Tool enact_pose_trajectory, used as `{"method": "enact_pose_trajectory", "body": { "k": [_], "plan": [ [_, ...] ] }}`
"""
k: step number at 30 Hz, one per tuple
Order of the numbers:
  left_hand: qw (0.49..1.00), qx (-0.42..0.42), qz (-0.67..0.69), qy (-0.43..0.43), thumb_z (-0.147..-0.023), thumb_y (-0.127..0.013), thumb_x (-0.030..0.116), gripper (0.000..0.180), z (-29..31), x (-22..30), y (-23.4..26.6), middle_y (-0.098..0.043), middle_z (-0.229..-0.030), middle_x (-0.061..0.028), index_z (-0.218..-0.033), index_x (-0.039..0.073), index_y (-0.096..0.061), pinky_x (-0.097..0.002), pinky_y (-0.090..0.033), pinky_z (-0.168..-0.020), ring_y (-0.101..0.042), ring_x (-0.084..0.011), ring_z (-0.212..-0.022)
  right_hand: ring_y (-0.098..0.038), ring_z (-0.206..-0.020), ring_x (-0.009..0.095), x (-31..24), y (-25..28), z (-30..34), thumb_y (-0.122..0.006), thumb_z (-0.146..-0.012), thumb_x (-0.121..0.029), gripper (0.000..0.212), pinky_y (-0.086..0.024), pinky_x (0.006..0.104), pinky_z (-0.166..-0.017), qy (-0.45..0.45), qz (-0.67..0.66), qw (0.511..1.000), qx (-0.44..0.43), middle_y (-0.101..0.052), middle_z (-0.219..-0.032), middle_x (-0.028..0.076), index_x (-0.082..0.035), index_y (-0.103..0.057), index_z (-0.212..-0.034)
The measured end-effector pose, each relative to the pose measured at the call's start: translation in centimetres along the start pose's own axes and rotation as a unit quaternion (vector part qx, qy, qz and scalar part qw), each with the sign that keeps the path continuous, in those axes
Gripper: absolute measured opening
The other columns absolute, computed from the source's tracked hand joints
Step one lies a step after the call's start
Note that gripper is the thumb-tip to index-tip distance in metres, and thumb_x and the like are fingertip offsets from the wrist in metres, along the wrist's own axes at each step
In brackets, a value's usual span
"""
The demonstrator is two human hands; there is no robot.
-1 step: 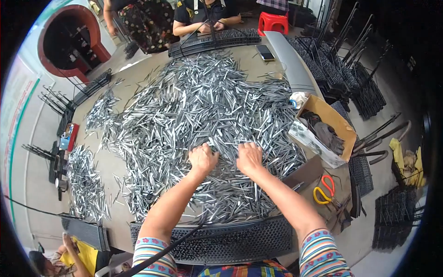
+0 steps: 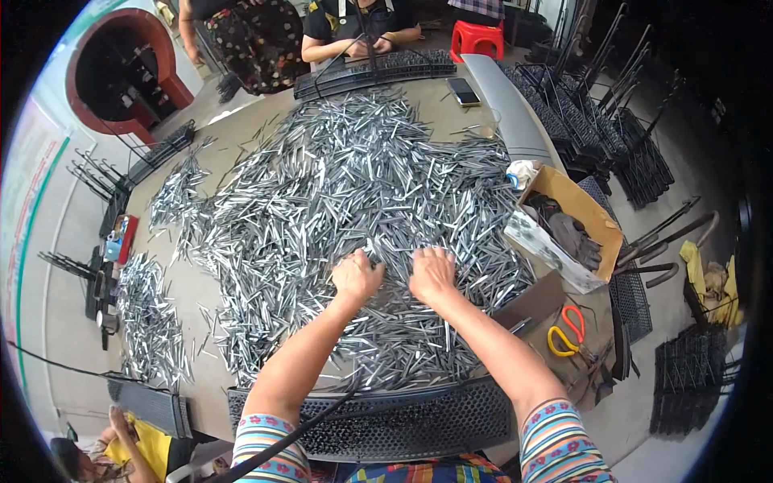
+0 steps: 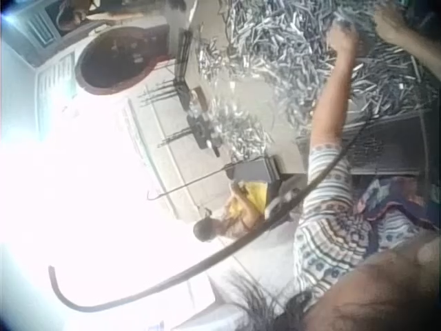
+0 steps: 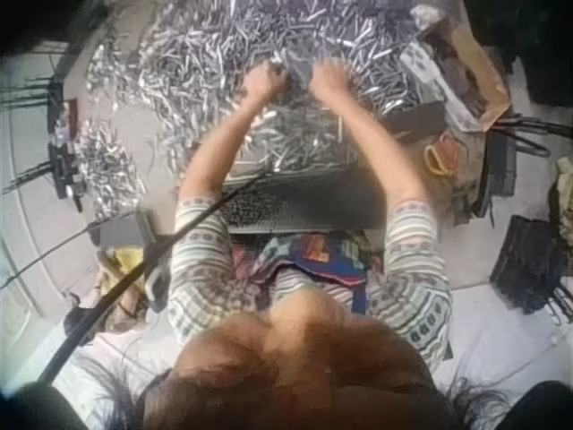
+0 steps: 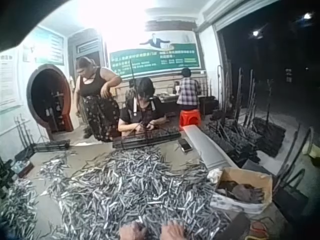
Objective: Assembling metal components by inserting metal pins into a honeycomb mesh grid.
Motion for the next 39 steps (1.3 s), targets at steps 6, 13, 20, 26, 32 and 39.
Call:
{"method": "enact_pose_trajectory", "body": {
  "k": [6, 13, 20, 26, 32, 39],
  "plan": [
    [0.988, -0.032, 0.11, 0.106, -0.076, -0.063, 0.053, 0.062, -1.4, -0.4, 0.1, -0.065, -0.101, -0.0268, -0.101, -0.004, -0.061, -0.0443, -0.05, -0.087, -0.064, -0.0386, -0.098, -0.053, -0.111, 0.035, -1.3, -0.2, -1.8, -0.059, -0.07, -0.013, 0.04, -0.039, 0.0477, -0.096, -0.083, -0.068, 0.994, 0.007, -0.059, -0.115, 0.02, 0.004, -0.061, -0.106],
    [0.985, -0.047, 0.109, 0.126, -0.073, -0.067, 0.057, 0.077, -1.4, -0.2, -0.7, -0.064, -0.108, -0.0259, -0.113, -0.007, -0.053, -0.0407, -0.05, -0.089, -0.063, -0.0369, -0.103, -0.05, -0.115, 0.035, -1.0, -1.1, -0.7, -0.064, -0.07, -0.017, 0.043, -0.036, 0.0474, -0.098, -0.181, -0.135, 0.974, -0.01, -0.058, -0.118, 0.019, 0.004, -0.062, -0.107],
    [0.959, -0.081, 0.206, 0.178, -0.069, -0.071, 0.055, 0.075, -2.2, 0.0, -1.0, -0.066, -0.103, -0.0269, -0.108, -0.009, -0.06, -0.0401, -0.05, -0.088, -0.065, -0.0364, -0.099, -0.056, -0.106, 0.032, -1.3, -3.2, -1.3, -0.064, -0.07, -0.014, 0.026, -0.037, 0.0483, -0.097, -0.19, -0.19, 0.963, -0.024, -0.064, -0.105, 0.016, -0.001, -0.068, -0.092],
    [0.935, 0.016, 0.261, 0.241, -0.06, -0.083, 0.043, 0.068, -1.3, -0.5, -3.0, -0.068, -0.092, -0.0206, -0.096, -0.011, -0.062, -0.0376, -0.051, -0.071, -0.066, -0.0259, -0.083, -0.059, -0.092, 0.039, -2.7, -3.2, 0.8, -0.06, -0.068, -0.006, 0.034, -0.048, 0.0453, -0.082, -0.049, -0.249, 0.956, 0.146, -0.062, -0.097, 0.021, 0.001, -0.064, -0.101],
    [0.862, 0.029, 0.431, 0.265, -0.066, -0.08, 0.028, 0.052, -0.9, -2.5, -4.7, -0.065, -0.09, -0.0206, -0.092, -0.011, -0.057, -0.0369, -0.051, -0.063, -0.063, -0.0223, -0.075, -0.055, -0.098, 0.032, -4.8, -3.2, 2.0, -0.069, -0.062, -0.008, 0.049, -0.044, 0.0429, -0.088, -0.002, -0.237, 0.967, 0.097, -0.058, -0.102, 0.015, 0.003, -0.06, -0.11],
    [0.742, -0.005, 0.607, 0.285, -0.071, -0.074, 0.016, 0.029, 1.6, -1.3, -3.7, -0.064, -0.073, -0.0164, -0.073, -0.007, -0.056, -0.0369, -0.051, -0.053, -0.062, -0.0223, -0.059, -0.055, -0.094, 0.035, -7.0, -2.3, 3.2, -0.066, -0.064, -0.01, 0.033, -0.045, 0.0437, -0.084, 0.058, -0.244, 0.96, 0.124, -0.058, -0.097, 0.015, 0.0, -0.058, -0.095]
  ]
}}
Point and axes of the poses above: each hand's wrist, its own z-axis away from the middle knuckle, its own y-axis out of the back of the hand, x = y × z, the point moved 5 cm from there along -z, towards the middle knuckle
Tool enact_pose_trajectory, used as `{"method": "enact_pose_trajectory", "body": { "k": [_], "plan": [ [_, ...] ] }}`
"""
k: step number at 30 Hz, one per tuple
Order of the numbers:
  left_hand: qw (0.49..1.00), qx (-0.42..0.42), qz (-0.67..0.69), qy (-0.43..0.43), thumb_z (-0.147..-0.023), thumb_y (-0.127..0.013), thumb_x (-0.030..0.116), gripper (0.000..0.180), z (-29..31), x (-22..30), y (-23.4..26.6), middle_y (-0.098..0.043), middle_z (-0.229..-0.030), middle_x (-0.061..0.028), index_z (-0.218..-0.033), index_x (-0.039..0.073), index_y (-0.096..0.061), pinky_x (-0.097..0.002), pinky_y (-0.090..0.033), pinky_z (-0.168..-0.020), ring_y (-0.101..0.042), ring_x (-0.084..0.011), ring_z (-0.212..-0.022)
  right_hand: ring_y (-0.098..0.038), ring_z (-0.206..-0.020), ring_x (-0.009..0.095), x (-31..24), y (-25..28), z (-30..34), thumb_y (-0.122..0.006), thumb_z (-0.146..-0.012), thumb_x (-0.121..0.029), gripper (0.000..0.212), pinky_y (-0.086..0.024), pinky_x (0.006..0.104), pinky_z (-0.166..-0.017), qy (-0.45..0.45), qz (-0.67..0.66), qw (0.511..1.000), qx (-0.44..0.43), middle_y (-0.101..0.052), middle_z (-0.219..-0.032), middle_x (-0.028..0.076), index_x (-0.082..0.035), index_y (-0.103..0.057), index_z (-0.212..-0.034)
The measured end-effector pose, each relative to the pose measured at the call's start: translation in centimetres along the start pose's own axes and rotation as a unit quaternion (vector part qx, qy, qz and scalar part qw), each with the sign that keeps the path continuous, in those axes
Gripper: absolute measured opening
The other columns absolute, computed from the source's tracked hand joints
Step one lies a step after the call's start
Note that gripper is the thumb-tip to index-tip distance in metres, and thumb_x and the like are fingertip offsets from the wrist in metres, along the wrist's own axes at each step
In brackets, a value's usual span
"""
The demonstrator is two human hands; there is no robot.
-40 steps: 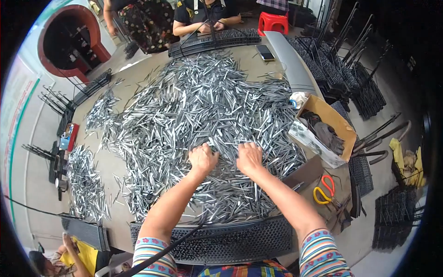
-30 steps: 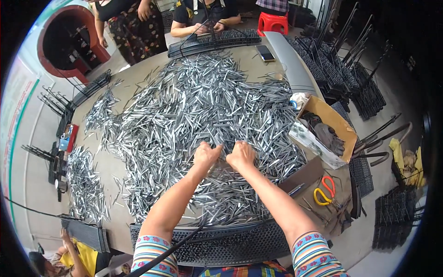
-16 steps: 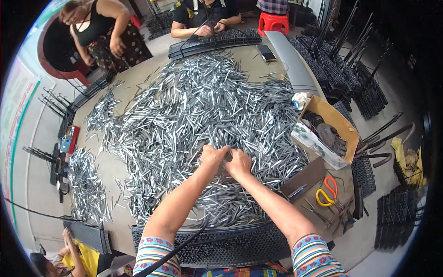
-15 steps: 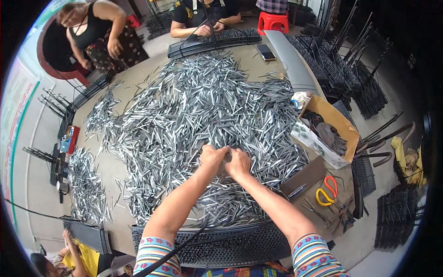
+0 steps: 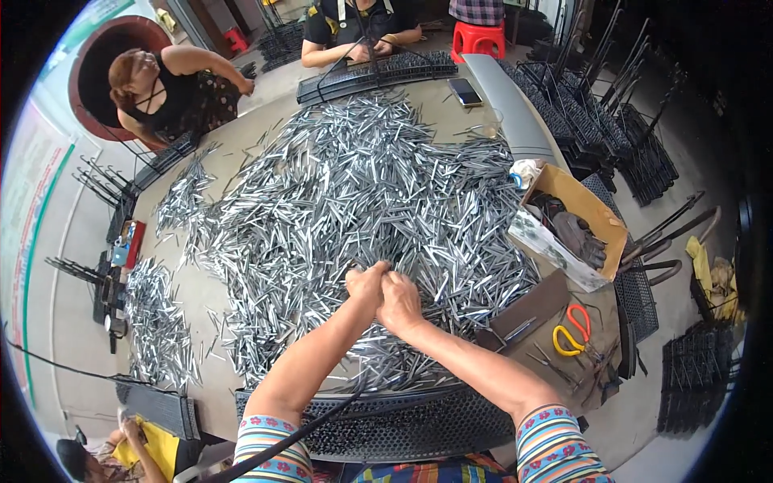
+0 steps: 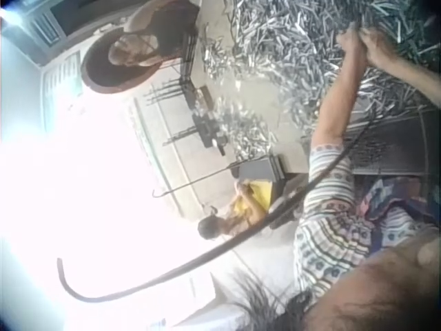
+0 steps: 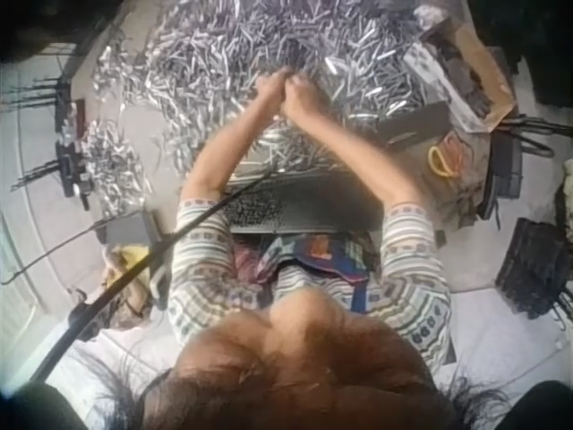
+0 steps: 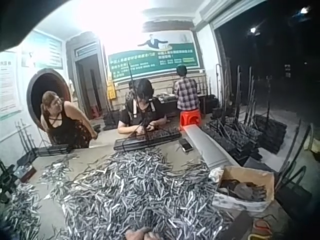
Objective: Assembling metal components by inserting metal pins into a honeycomb mesh grid.
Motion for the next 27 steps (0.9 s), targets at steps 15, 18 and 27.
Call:
{"method": "enact_pose_trajectory", "body": {
  "k": [15, 18, 27],
  "plan": [
    [0.981, -0.083, 0.172, -0.016, -0.074, -0.068, 0.005, 0.019, 4.5, 3.7, 4.9, -0.06, -0.077, -0.0116, -0.085, -0.002, -0.055, -0.0391, -0.051, -0.055, -0.061, -0.0239, -0.064, -0.058, -0.092, 0.035, -8.3, 5.6, 1.1, -0.062, -0.066, -0.01, 0.04, -0.047, 0.0442, -0.082, 0.119, -0.026, 0.992, 0.009, -0.061, -0.099, 0.015, -0.001, -0.059, -0.104],
    [0.958, -0.03, 0.284, -0.02, -0.071, -0.068, -0.001, 0.021, 6.3, 5.1, 6.5, -0.06, -0.075, -0.0093, -0.086, -0.003, -0.054, -0.0366, -0.05, -0.056, -0.061, -0.0228, -0.064, -0.059, -0.087, 0.035, -8.9, 6.9, 1.4, -0.065, -0.068, -0.015, 0.036, -0.047, 0.0423, -0.079, 0.075, -0.163, 0.982, 0.059, -0.062, -0.093, 0.015, -0.001, -0.061, -0.101],
    [0.923, -0.039, 0.251, -0.289, -0.067, -0.072, -0.003, 0.045, 13.5, 10.8, 6.7, -0.062, -0.09, -0.0076, -0.106, 0.0, -0.051, -0.0301, -0.051, -0.062, -0.061, -0.0169, -0.07, -0.055, -0.07, 0.011, -6.0, -0.1, 1.6, -0.056, -0.091, -0.047, 0.039, -0.046, 0.0285, -0.064, -0.348, -0.705, 0.615, 0.051, -0.061, -0.08, 0.0, -0.01, -0.065, -0.097]
  ]
}}
Point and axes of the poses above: each hand's wrist, its own z-axis away from the middle knuckle, its own y-axis out of the back of the hand, x = y × z, the point moved 5 cm from there along -z, towards the middle knuckle
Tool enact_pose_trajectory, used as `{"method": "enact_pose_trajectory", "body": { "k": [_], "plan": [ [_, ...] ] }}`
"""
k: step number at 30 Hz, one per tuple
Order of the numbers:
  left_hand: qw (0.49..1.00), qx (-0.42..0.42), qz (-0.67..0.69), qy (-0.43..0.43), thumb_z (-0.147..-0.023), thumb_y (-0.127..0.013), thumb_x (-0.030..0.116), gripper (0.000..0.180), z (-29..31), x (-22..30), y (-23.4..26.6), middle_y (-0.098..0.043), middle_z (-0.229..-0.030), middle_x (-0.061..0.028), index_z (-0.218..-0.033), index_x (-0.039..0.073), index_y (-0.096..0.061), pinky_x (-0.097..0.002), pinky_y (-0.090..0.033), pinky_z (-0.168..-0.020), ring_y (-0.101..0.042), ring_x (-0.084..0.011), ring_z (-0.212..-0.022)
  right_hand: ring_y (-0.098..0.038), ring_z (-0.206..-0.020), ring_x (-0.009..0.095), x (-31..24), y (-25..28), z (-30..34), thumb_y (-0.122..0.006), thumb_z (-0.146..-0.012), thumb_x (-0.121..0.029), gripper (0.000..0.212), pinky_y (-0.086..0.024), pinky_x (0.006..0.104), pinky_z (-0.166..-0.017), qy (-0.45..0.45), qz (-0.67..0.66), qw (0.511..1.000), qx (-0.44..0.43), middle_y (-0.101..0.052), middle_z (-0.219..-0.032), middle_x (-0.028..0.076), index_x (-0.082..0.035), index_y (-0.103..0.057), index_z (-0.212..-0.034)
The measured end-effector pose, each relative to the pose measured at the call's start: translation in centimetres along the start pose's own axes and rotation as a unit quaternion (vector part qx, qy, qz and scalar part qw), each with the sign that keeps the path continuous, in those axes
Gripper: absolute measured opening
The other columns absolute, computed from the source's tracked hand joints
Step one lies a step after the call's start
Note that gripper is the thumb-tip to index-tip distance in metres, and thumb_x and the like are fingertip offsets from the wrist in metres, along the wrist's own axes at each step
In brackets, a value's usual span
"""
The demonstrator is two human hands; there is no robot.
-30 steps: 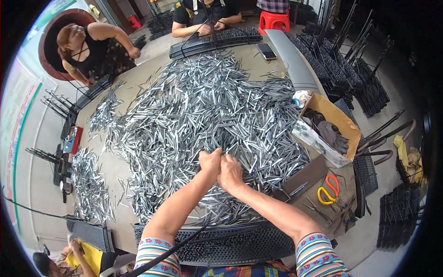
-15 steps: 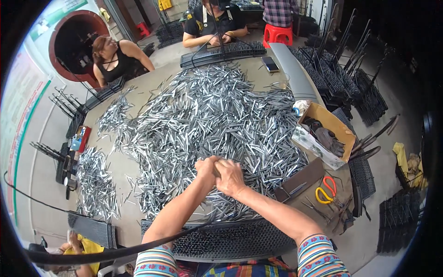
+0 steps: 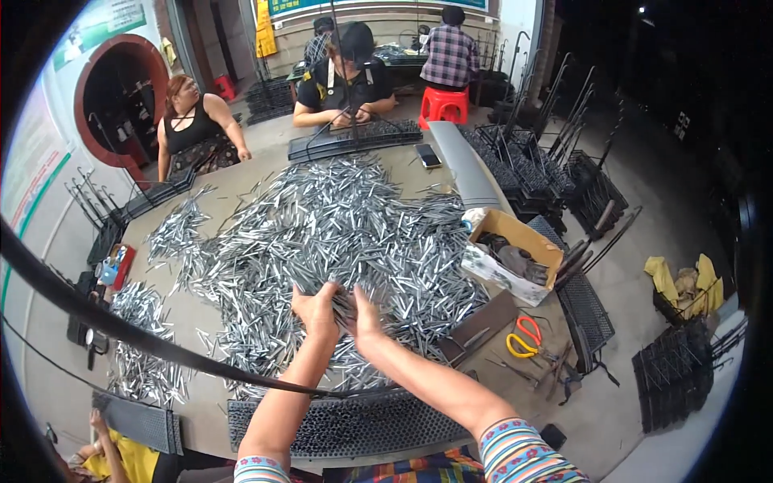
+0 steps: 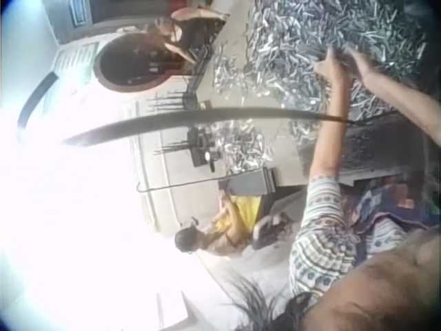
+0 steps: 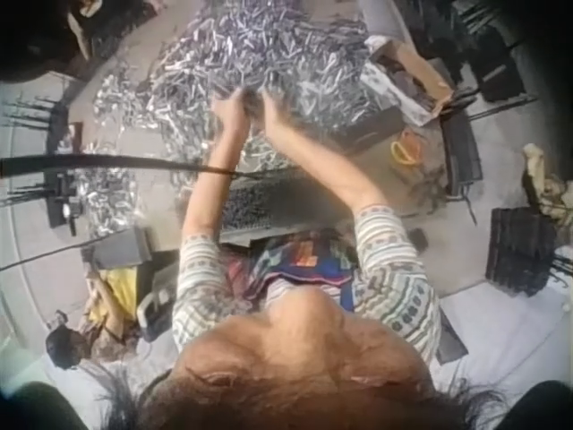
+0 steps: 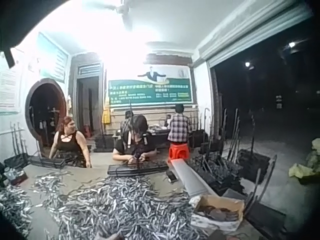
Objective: Assembling metal components by inserting metal pins into a honeycomb mesh grid.
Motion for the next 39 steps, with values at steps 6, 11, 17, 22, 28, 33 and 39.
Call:
{"method": "enact_pose_trajectory", "body": {
  "k": [6, 11, 17, 22, 28, 33, 39],
  "plan": [
    [0.991, -0.03, -0.102, -0.079, -0.07, -0.07, -0.002, 0.036, 1.6, 3.8, -0.4, -0.063, -0.085, -0.0048, -0.101, 0.001, -0.053, -0.0288, -0.051, -0.062, -0.06, -0.0151, -0.068, -0.054, -0.072, 0.015, -1.5, -4.6, 2.7, -0.054, -0.093, -0.037, 0.037, -0.045, 0.0324, -0.065, 0.102, 0.072, 0.991, 0.056, -0.058, -0.079, 0.004, -0.003, -0.06, -0.081],
    [0.998, -0.032, 0.036, 0.039, -0.07, -0.07, -0.004, 0.028, 2.0, 2.0, 0.6, -0.063, -0.079, -0.0031, -0.092, 0.004, -0.056, -0.0285, -0.051, -0.059, -0.06, -0.0146, -0.064, -0.056, -0.072, 0.013, -0.8, -2.6, 2.6, -0.053, -0.095, -0.038, 0.043, -0.046, 0.031, -0.064, 0.145, 0.199, 0.968, 0.038, -0.062, -0.081, 0.004, 0.002, -0.064, -0.082],
    [0.993, 0.065, 0.074, 0.068, -0.064, -0.066, -0.009, 0.029, 1.0, 0.8, 3.2, -0.061, -0.075, -0.0024, -0.088, 0.003, -0.056, -0.0295, -0.048, -0.054, -0.058, -0.0155, -0.059, -0.063, -0.072, 0.023, -1.5, -1.5, 4.3, -0.051, -0.092, -0.05, 0.053, -0.046, 0.0367, -0.065, 0.126, 0.382, 0.915, -0.02, -0.067, -0.078, 0.012, 0.0, -0.067, -0.088],
    [0.993, 0.014, 0.092, 0.068, -0.065, -0.064, -0.008, 0.029, 1.6, 1.0, 2.2, -0.06, -0.078, -0.0023, -0.091, 0.003, -0.055, -0.0298, -0.05, -0.056, -0.059, -0.0164, -0.062, -0.054, -0.07, 0.015, 0.5, -2.8, 3.6, -0.056, -0.091, -0.051, 0.042, -0.045, 0.0313, -0.068, -0.05, 0.023, 0.998, -0.038, -0.061, -0.079, 0.0, -0.01, -0.063, -0.091],
    [0.994, -0.026, 0.1, 0.046, -0.067, -0.065, -0.004, 0.022, 2.2, 3.2, 1.4, -0.063, -0.078, -0.0028, -0.087, 0.002, -0.061, -0.0293, -0.049, -0.057, -0.06, -0.016, -0.063, -0.057, -0.073, 0.014, 0.0, -6.4, 3.7, -0.059, -0.091, -0.045, 0.036, -0.047, 0.0309, -0.071, 0.013, -0.051, 0.998, -0.039, -0.063, -0.082, 0.001, -0.009, -0.064, -0.084],
    [0.989, 0.01, 0.123, 0.082, -0.072, -0.066, -0.002, 0.016, 2.9, 2.9, 1.4, -0.064, -0.076, -0.003, -0.086, 0.002, -0.062, -0.0283, -0.049, -0.058, -0.06, -0.0151, -0.06, -0.055, -0.072, 0.011, -1.1, -5.4, 4.4, -0.058, -0.091, -0.022, 0.02, -0.045, 0.027, -0.068, 0.131, 0.008, 0.991, -0.039, -0.06, -0.079, 0.0, -0.007, -0.064, -0.078],
    [0.988, -0.015, 0.139, 0.07, -0.07, -0.066, -0.002, 0.012, 2.1, 1.5, 2.2, -0.064, -0.076, -0.0046, -0.082, 0.001, -0.062, -0.0285, -0.05, -0.059, -0.061, -0.0161, -0.062, -0.057, -0.07, 0.012, 0.4, -4.7, 3.3, -0.058, -0.089, -0.02, 0.016, -0.047, 0.0297, -0.067, 0.086, -0.043, 0.994, -0.06, -0.061, -0.078, 0.0, -0.008, -0.064, -0.081]
  ]
}}
Point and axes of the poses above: each hand's wrist, its own z-axis away from the middle knuckle, its own y-axis out of the back of the hand, x = y × z, the point moved 5 cm from there along -z, towards the middle knuckle
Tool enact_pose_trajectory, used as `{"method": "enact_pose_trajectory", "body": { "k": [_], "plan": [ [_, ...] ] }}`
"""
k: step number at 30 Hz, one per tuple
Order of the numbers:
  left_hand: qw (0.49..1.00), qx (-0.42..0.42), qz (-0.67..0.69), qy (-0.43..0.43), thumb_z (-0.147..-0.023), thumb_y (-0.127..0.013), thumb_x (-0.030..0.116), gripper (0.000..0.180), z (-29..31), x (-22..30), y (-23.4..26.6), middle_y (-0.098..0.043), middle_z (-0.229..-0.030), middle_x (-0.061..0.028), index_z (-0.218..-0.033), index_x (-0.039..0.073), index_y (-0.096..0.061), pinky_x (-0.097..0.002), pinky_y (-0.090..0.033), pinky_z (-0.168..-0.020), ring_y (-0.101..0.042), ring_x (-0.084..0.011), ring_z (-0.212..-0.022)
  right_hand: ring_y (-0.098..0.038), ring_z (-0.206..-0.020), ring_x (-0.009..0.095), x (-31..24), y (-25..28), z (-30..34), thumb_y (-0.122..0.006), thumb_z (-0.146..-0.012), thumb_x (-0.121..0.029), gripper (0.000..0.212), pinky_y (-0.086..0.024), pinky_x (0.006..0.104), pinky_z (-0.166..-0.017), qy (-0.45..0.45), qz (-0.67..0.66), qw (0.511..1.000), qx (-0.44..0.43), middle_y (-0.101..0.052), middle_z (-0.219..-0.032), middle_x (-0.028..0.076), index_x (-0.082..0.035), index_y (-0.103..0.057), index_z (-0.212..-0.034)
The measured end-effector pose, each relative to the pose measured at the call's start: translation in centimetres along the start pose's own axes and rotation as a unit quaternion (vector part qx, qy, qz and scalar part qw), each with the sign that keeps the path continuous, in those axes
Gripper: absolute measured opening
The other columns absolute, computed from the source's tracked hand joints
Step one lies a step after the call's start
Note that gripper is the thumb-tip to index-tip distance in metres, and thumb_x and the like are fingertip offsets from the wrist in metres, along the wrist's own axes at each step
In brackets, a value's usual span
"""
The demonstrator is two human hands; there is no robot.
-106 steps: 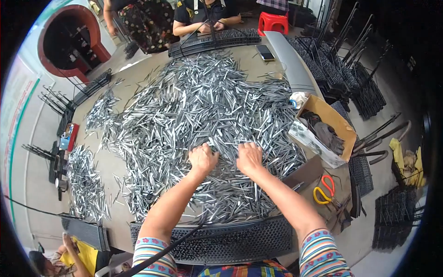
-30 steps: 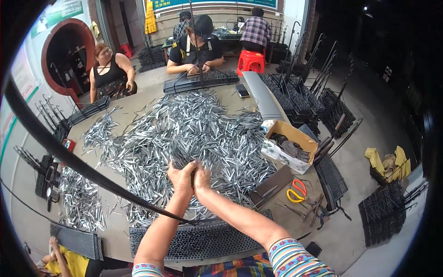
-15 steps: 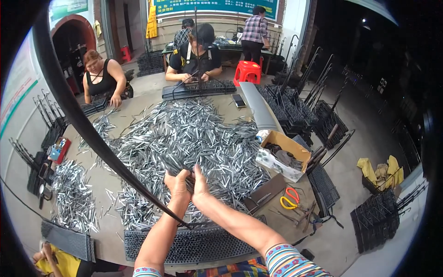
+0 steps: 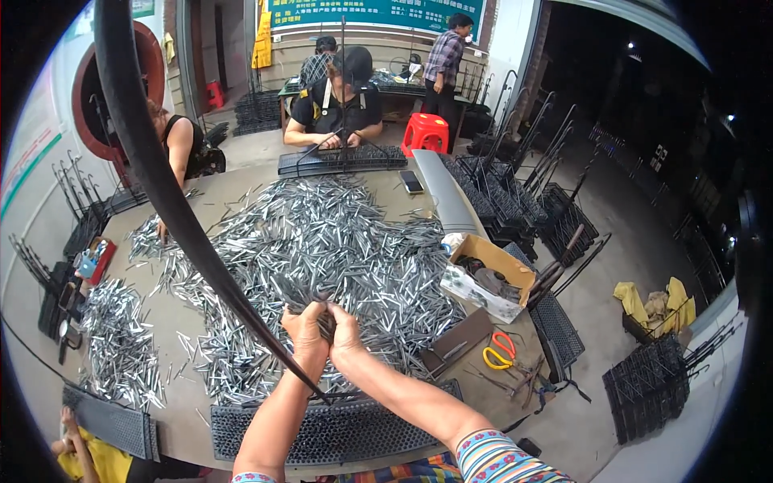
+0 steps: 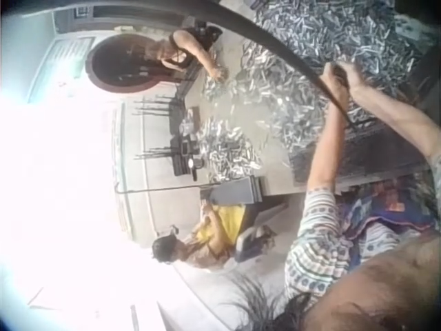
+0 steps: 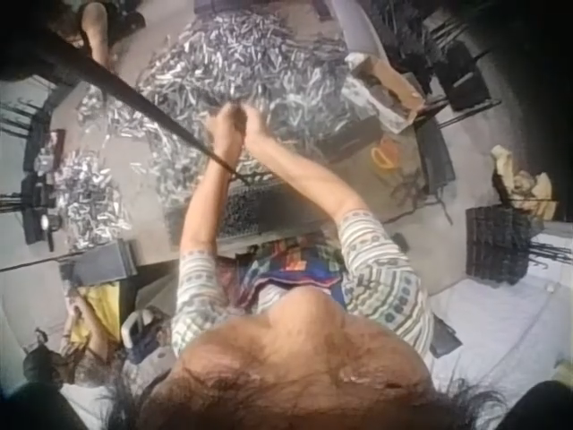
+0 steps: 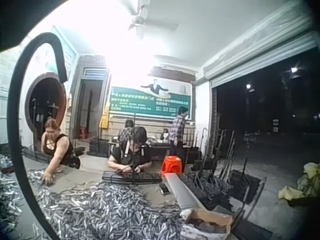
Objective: Assembling metal components by inserting metal pins into a honeycomb mesh grid.
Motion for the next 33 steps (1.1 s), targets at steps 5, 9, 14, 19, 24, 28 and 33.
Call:
{"method": "enact_pose_trajectory", "body": {
  "k": [5, 9, 14, 19, 24, 28, 33],
  "plan": [
    [0.998, -0.051, -0.034, 0.021, -0.071, -0.067, 0.001, 0.015, 1.3, 0.6, -0.9, -0.064, -0.078, -0.0035, -0.085, 0.001, -0.062, -0.0289, -0.05, -0.062, -0.061, -0.0157, -0.064, -0.06, -0.071, 0.016, -1.3, -1.1, 1.1, -0.051, -0.095, -0.037, 0.032, -0.05, 0.0328, -0.068, -0.049, -0.009, 0.998, 0.042, -0.064, -0.079, 0.002, -0.01, -0.064, -0.083],
    [0.984, -0.146, -0.097, 0.042, -0.072, -0.07, 0.001, 0.031, 3.2, 1.3, -3.1, -0.065, -0.089, -0.0049, -0.101, 0.002, -0.059, -0.0291, -0.052, -0.073, -0.063, -0.0152, -0.077, -0.059, -0.071, 0.017, -2.0, -1.1, 0.5, -0.047, -0.097, -0.04, 0.037, -0.05, 0.0329, -0.069, -0.03, -0.041, 0.998, 0.047, -0.063, -0.082, 0.003, -0.008, -0.063, -0.087],
    [0.981, -0.144, -0.127, 0.002, -0.071, -0.075, 0.001, 0.032, 3.4, 1.2, -3.6, -0.065, -0.087, -0.0044, -0.099, 0.003, -0.059, -0.0291, -0.052, -0.071, -0.062, -0.0146, -0.075, -0.056, -0.072, 0.015, -0.1, 0.6, -0.8, -0.046, -0.097, -0.038, 0.037, -0.048, 0.031, -0.069, 0.03, 0.011, 0.998, 0.048, -0.061, -0.082, 0.002, -0.006, -0.062, -0.087],
    [0.996, -0.017, -0.09, -0.004, -0.073, -0.073, 0.0, 0.02, 0.3, -0.9, 0.7, -0.062, -0.074, -0.0028, -0.084, 0.004, -0.056, -0.0284, -0.05, -0.056, -0.059, -0.014, -0.061, -0.053, -0.074, 0.013, 0.5, 1.4, 0.3, -0.051, -0.096, -0.038, 0.037, -0.045, 0.0301, -0.068, 0.052, 0.148, 0.986, 0.053, -0.059, -0.082, 0.001, -0.004, -0.061, -0.086],
    [0.994, -0.047, -0.084, 0.05, -0.073, -0.068, -0.001, 0.018, 0.9, -0.9, -0.4, -0.062, -0.075, -0.0037, -0.086, 0.002, -0.056, -0.0299, -0.048, -0.052, -0.058, -0.0147, -0.058, -0.056, -0.071, 0.011, -1.3, 1.5, 0.3, -0.062, -0.087, -0.048, 0.036, -0.046, 0.0294, -0.064, -0.048, 0.145, 0.988, -0.02, -0.062, -0.08, -0.002, -0.013, -0.065, -0.088],
    [0.933, -0.203, -0.242, 0.174, -0.061, -0.067, -0.007, 0.037, 1.4, -2.6, -1.1, -0.062, -0.078, -0.0072, -0.096, -0.002, -0.057, -0.0308, -0.051, -0.054, -0.06, -0.0193, -0.06, -0.062, -0.072, 0.014, -4.8, 2.0, -0.7, -0.064, -0.085, -0.048, 0.037, -0.05, 0.0305, -0.065, -0.116, 0.12, 0.985, -0.039, -0.067, -0.082, 0.005, -0.011, -0.066, -0.087],
    [0.887, -0.3, -0.311, 0.163, -0.058, -0.068, 0.0, 0.047, 3.3, -2.5, -1.9, -0.062, -0.081, -0.0051, -0.104, -0.003, -0.058, -0.0291, -0.047, -0.059, -0.058, -0.0175, -0.064, -0.064, -0.072, 0.017, -8.4, 1.6, 0.1, -0.056, -0.092, -0.021, 0.026, -0.053, 0.0305, -0.068, -0.042, 0.192, 0.974, -0.109, -0.068, -0.083, 0.009, 0.002, -0.067, -0.089]
  ]
}}
Point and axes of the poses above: each hand's wrist, its own z-axis away from the middle knuckle, its own y-axis out of the back of the hand, x = y × z, the point moved 5 cm from there along -z, towards the middle knuckle
